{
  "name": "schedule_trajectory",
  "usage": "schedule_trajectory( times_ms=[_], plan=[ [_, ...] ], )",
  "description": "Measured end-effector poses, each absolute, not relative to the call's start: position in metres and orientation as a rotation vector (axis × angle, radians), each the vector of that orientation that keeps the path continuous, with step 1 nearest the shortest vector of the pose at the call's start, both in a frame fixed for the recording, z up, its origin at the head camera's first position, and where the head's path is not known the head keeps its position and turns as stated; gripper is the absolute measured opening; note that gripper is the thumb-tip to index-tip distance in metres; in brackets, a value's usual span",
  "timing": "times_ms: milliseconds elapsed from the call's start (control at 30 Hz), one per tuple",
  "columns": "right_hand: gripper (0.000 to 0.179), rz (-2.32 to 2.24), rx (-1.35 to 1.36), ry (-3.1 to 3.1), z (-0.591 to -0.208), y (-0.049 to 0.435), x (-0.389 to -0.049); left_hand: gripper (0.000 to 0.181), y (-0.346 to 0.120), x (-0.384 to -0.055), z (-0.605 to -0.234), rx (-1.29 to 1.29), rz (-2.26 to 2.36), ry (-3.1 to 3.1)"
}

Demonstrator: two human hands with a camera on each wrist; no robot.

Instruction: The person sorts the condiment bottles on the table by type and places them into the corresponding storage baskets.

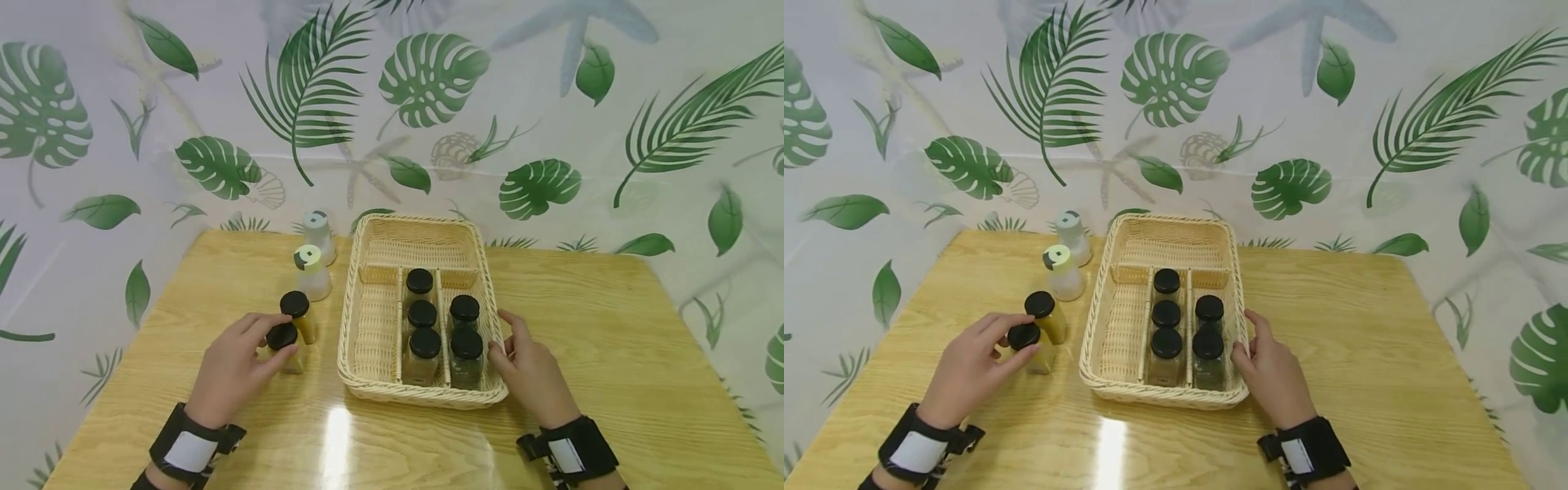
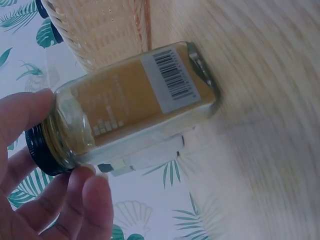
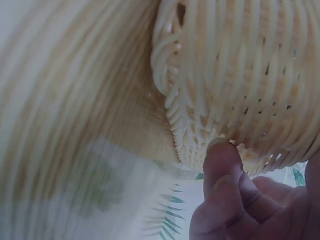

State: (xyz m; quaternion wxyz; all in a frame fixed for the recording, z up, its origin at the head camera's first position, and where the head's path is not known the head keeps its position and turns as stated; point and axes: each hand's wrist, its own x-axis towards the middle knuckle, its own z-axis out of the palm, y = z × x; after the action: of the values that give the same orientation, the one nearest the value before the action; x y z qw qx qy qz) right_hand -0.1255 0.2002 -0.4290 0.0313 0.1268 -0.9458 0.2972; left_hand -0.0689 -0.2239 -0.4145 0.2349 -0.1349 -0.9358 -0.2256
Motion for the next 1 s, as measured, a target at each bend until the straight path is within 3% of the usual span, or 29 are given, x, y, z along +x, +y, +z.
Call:
schedule_trajectory(
  times_ms=[433,700,1000],
  plan=[
    [0.054,0.855,0.398,-2.910,-0.431,0.200,-0.125,0.041,-0.210,-0.062,-0.398,-0.425,-0.778,-2.455],
    [0.053,0.839,0.388,-2.903,-0.429,0.200,-0.125,0.040,-0.184,-0.077,-0.364,-0.559,-0.828,-2.294],
    [0.052,0.839,0.380,-2.896,-0.430,0.198,-0.124,0.040,-0.146,-0.095,-0.360,-0.671,-0.836,-2.264]
  ],
)
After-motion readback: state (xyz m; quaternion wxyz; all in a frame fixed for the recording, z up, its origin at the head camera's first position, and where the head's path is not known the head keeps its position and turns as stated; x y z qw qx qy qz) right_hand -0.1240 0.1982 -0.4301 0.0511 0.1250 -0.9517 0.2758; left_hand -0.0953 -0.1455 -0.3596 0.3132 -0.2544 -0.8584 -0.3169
